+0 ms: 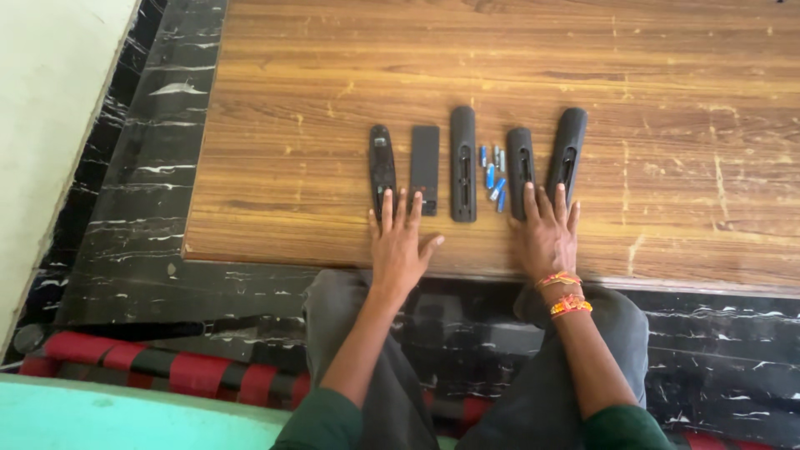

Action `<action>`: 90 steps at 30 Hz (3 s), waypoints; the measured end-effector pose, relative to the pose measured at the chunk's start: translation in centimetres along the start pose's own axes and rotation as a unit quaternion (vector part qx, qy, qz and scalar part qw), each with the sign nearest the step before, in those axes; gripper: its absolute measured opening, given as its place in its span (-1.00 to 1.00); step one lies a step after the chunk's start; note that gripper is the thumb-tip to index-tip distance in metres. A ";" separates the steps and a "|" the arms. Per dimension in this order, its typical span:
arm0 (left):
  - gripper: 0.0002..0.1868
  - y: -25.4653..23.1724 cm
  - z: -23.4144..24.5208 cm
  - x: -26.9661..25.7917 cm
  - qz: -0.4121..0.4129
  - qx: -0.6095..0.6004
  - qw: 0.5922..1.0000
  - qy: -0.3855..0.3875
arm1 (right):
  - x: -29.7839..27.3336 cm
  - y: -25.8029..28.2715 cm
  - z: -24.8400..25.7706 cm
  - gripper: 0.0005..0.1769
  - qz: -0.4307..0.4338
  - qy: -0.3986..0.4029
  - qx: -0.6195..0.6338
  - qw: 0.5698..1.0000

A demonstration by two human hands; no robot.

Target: The person sits on the floor and inserts small blue and silver batteries into several black remote controls laid out on a wooden board. The person picks up each battery, places it into the battery compartment of a remote, and repeats the process for multiple remotes.

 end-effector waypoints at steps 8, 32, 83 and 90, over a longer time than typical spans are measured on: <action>-0.11 0.3 -0.2 0.1 -0.001 -0.007 1.000 0.012 | 0.1 0.6 0.7 -0.27 0.006 -0.035 -0.014 0.999; -0.51 -3.9 3.3 -1.0 -0.064 -0.407 0.911 -0.029 | 1.5 7.5 4.7 -0.36 0.091 -0.128 0.156 0.975; -0.61 -3.0 -5.9 -0.3 0.070 -0.617 0.775 0.113 | -2.5 3.1 -2.5 -0.61 -0.141 0.005 0.612 0.778; -0.56 -2.7 -7.0 -0.3 0.115 -0.650 0.738 0.138 | -2.5 2.8 -2.0 -0.43 -0.165 -0.012 0.679 0.715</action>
Point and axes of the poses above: each hand's wrist, its own x-axis towards the middle knuckle, its own z-axis out of the back of the hand, y = z × x, the point moved 9 cm from there along x, towards the middle knuckle, and after that the axes turned 10 degrees about x, right-handed, at the moved point
